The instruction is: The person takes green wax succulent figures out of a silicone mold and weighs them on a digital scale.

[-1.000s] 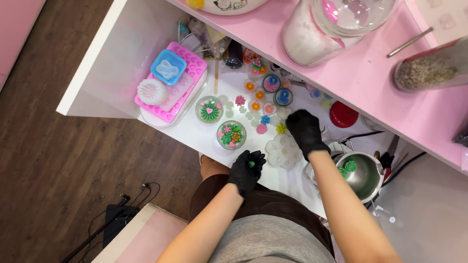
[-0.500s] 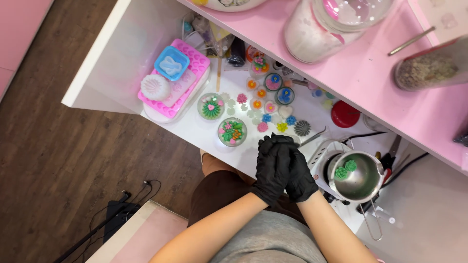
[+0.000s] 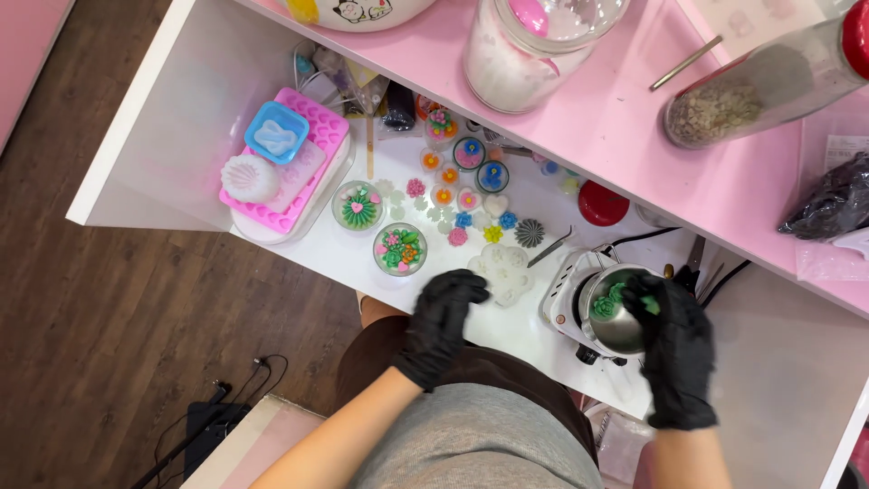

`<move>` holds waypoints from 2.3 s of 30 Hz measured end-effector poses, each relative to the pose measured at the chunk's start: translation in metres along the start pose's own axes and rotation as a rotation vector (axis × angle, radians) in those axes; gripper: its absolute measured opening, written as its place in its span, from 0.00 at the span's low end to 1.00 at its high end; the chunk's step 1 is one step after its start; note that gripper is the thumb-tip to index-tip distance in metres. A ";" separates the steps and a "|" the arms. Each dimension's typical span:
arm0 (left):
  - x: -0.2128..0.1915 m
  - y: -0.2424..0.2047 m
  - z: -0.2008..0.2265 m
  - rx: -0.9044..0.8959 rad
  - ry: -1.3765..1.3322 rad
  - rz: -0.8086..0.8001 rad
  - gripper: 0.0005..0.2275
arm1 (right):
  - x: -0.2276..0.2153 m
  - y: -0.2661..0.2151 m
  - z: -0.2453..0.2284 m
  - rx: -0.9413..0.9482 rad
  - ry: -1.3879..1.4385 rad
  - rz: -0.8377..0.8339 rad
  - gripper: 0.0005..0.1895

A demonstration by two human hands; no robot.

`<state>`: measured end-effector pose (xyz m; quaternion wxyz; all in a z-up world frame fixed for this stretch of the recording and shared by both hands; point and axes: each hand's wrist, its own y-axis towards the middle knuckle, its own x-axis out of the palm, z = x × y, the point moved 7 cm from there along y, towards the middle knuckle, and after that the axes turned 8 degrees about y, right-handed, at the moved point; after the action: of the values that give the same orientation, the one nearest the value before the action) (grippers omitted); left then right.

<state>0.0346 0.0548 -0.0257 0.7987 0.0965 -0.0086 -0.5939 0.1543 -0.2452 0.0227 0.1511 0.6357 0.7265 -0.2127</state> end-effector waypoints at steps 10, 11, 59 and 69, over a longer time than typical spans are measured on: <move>-0.092 -0.002 -0.038 -0.243 0.204 0.291 0.13 | -0.027 -0.007 0.035 -0.088 -0.251 -0.210 0.19; -0.100 0.000 -0.039 -0.246 0.211 0.299 0.13 | -0.020 -0.007 0.023 -0.091 -0.247 -0.220 0.19; -0.175 0.125 -0.141 -0.020 0.868 -0.708 0.44 | 0.133 -0.039 -0.097 0.215 0.170 0.035 0.18; -0.169 0.195 -0.108 -0.110 0.823 -0.644 0.43 | 0.114 -0.062 -0.040 0.219 0.368 0.167 0.19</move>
<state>0.1830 0.2850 -0.0826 0.5170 0.2773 0.3672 -0.7218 0.0786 -0.1334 0.0084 -0.0368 0.7342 0.6594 -0.1573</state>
